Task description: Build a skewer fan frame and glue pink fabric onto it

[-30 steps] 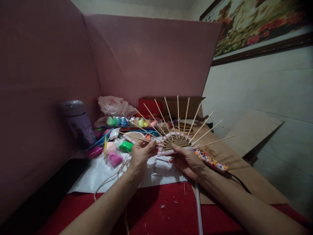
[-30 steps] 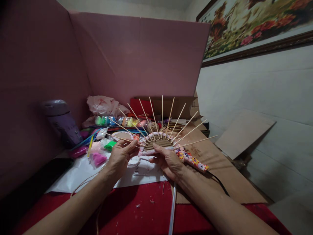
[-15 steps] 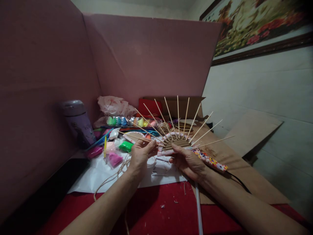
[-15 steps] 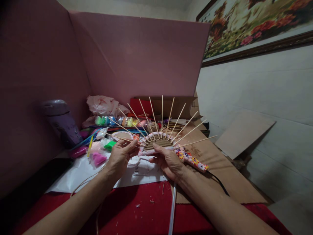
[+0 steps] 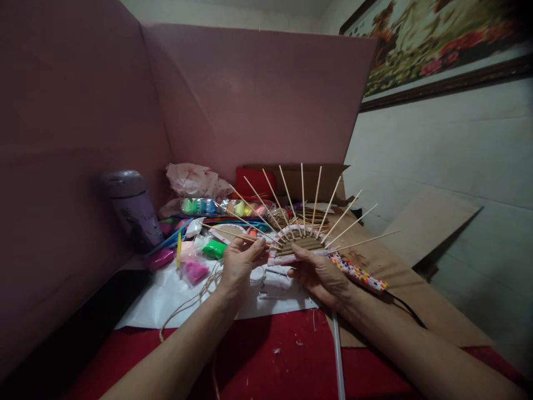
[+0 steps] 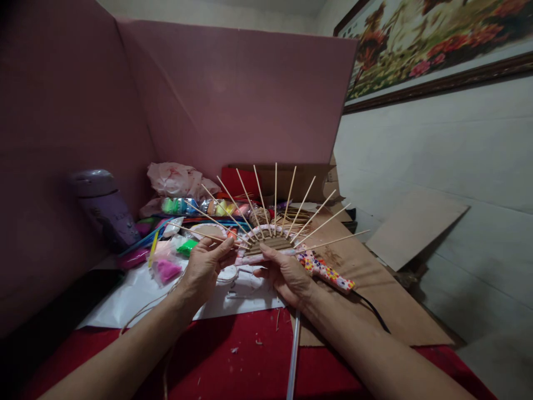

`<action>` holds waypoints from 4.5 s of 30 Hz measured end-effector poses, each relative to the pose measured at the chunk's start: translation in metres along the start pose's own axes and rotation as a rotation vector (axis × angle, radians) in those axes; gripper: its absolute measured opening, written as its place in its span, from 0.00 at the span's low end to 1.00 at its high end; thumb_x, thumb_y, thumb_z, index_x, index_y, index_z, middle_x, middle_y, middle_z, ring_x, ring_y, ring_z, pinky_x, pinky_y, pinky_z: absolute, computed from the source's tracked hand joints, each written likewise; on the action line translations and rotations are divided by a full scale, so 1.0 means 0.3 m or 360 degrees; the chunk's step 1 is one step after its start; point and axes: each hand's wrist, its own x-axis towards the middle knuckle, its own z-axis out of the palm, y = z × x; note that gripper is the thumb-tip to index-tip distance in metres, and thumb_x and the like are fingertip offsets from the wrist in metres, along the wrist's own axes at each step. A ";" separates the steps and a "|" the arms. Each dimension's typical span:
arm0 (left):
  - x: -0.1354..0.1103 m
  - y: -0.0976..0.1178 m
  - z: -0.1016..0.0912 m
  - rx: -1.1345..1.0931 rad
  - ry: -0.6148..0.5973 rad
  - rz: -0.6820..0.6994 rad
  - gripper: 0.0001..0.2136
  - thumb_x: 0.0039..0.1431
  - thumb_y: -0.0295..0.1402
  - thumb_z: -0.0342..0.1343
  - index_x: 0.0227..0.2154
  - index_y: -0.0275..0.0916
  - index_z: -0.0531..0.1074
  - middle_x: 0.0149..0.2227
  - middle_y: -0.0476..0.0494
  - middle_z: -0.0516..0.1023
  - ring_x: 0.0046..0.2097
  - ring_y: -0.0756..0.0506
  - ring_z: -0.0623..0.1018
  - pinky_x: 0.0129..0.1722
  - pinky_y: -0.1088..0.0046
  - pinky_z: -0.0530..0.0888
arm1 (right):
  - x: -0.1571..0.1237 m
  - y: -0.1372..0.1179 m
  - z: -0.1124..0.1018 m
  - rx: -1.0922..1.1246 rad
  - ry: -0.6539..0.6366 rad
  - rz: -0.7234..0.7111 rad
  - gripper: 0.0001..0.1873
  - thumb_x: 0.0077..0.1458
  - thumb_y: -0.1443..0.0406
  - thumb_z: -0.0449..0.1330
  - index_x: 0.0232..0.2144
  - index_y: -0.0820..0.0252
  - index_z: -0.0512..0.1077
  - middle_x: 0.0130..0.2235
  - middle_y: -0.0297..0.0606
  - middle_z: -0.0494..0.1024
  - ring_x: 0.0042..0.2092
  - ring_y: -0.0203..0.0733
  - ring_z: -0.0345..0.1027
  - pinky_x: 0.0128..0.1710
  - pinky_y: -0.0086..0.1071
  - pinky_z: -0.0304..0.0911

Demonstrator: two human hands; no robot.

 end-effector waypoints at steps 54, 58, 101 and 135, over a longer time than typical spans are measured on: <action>0.000 0.000 0.000 0.0006 0.0023 -0.0002 0.10 0.39 0.32 0.62 0.23 0.35 0.66 0.21 0.50 0.74 0.24 0.51 0.74 0.26 0.75 0.71 | 0.010 0.007 -0.010 0.0003 -0.0024 -0.0016 0.07 0.49 0.65 0.58 0.25 0.65 0.72 0.27 0.41 0.77 0.28 0.35 0.69 0.26 0.24 0.65; 0.001 -0.002 -0.001 0.0016 0.0016 -0.0001 0.10 0.40 0.32 0.62 0.23 0.35 0.66 0.22 0.50 0.74 0.24 0.51 0.74 0.26 0.74 0.72 | 0.008 0.006 -0.008 0.0006 -0.0032 -0.0021 0.08 0.48 0.65 0.58 0.23 0.65 0.71 0.26 0.40 0.77 0.28 0.35 0.69 0.25 0.24 0.65; 0.001 -0.001 0.000 -0.0005 -0.0003 0.0000 0.11 0.37 0.33 0.63 0.23 0.34 0.67 0.23 0.47 0.75 0.25 0.50 0.75 0.27 0.73 0.72 | 0.000 0.001 -0.003 -0.0022 -0.0006 -0.0006 0.07 0.47 0.63 0.59 0.25 0.63 0.71 0.30 0.40 0.77 0.33 0.37 0.70 0.26 0.26 0.64; 0.003 -0.005 -0.003 0.0009 -0.0032 0.0018 0.11 0.39 0.34 0.62 0.23 0.35 0.67 0.23 0.48 0.75 0.25 0.50 0.75 0.28 0.73 0.72 | 0.003 0.002 -0.006 -0.0001 -0.0008 -0.0009 0.07 0.47 0.64 0.60 0.26 0.64 0.71 0.30 0.40 0.77 0.32 0.37 0.70 0.26 0.26 0.64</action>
